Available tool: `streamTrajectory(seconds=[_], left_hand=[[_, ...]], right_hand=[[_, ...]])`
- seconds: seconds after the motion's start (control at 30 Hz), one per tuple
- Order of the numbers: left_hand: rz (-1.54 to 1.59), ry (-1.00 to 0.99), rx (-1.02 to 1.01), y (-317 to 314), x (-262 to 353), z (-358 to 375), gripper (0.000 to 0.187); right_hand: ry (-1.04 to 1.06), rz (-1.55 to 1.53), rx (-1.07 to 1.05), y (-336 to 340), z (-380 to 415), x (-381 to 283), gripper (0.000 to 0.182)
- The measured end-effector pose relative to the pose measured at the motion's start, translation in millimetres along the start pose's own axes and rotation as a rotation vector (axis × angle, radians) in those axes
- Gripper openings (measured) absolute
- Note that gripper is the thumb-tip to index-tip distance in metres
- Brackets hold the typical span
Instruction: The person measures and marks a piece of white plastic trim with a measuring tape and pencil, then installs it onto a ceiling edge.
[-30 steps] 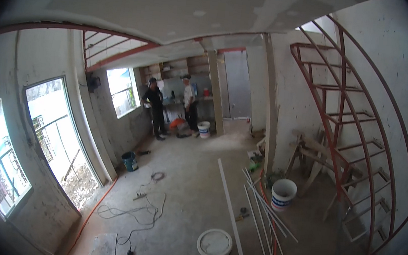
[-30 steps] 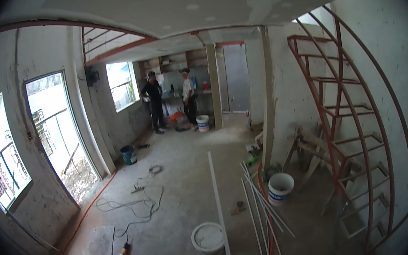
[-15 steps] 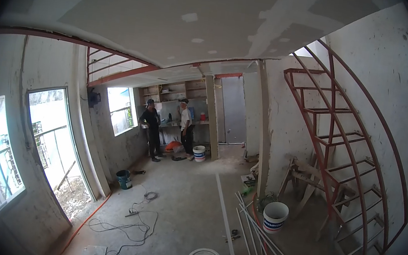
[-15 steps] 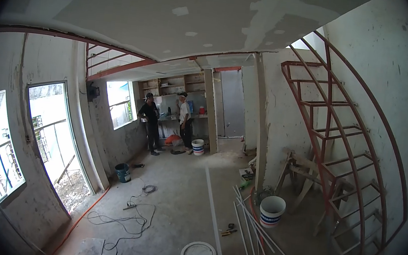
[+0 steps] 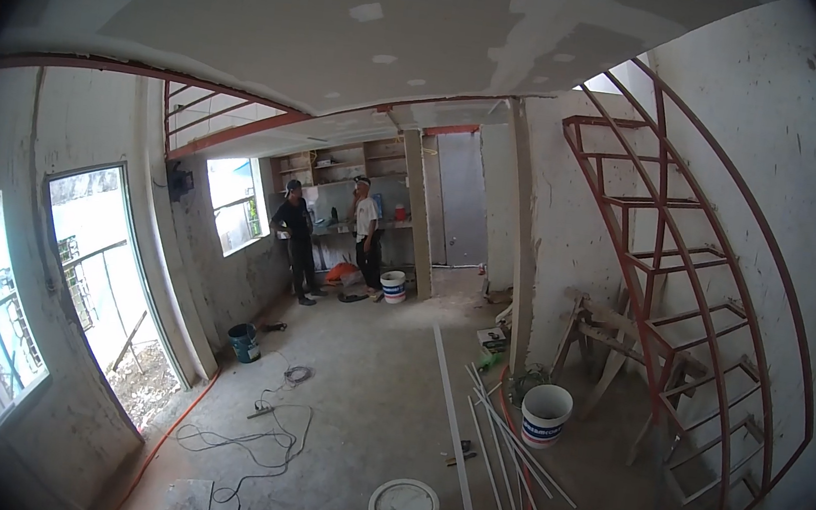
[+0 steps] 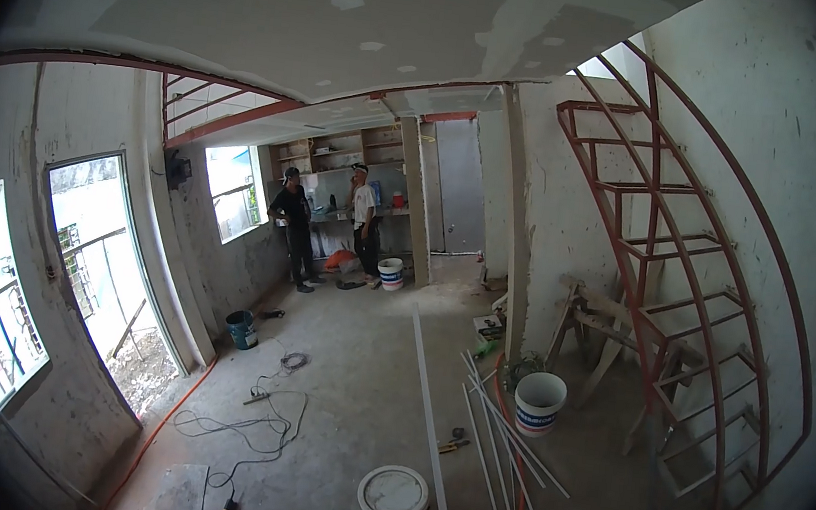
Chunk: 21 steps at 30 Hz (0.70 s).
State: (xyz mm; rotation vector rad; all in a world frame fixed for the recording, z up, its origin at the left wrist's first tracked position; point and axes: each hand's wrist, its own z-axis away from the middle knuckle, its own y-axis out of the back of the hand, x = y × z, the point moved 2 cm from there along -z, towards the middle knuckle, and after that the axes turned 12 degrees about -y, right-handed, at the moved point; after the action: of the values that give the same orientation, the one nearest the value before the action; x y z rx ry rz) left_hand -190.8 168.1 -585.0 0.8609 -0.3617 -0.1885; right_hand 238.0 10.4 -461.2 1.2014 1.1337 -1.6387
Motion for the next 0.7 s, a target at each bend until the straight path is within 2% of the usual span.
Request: streamTrajectory(seconds=[0.07, 0.23, 0.7], left_hand=[[0.001, 0.000, -0.001, 0, 0, -1, 0.044], [0.007, 0.000, -0.004, -2, -1, -1, 0.044], [0.029, 0.000, 0.005, -13, -1, 9, 0.042]], right_hand=[[-0.055, -0.120, -0.008, -2, -1, -1, 0.018], [-0.205, 0.122, 0.048, -8, 12, -35, 0.015], [-0.144, 0.041, 0.075, -15, 9, -23, 0.013]])
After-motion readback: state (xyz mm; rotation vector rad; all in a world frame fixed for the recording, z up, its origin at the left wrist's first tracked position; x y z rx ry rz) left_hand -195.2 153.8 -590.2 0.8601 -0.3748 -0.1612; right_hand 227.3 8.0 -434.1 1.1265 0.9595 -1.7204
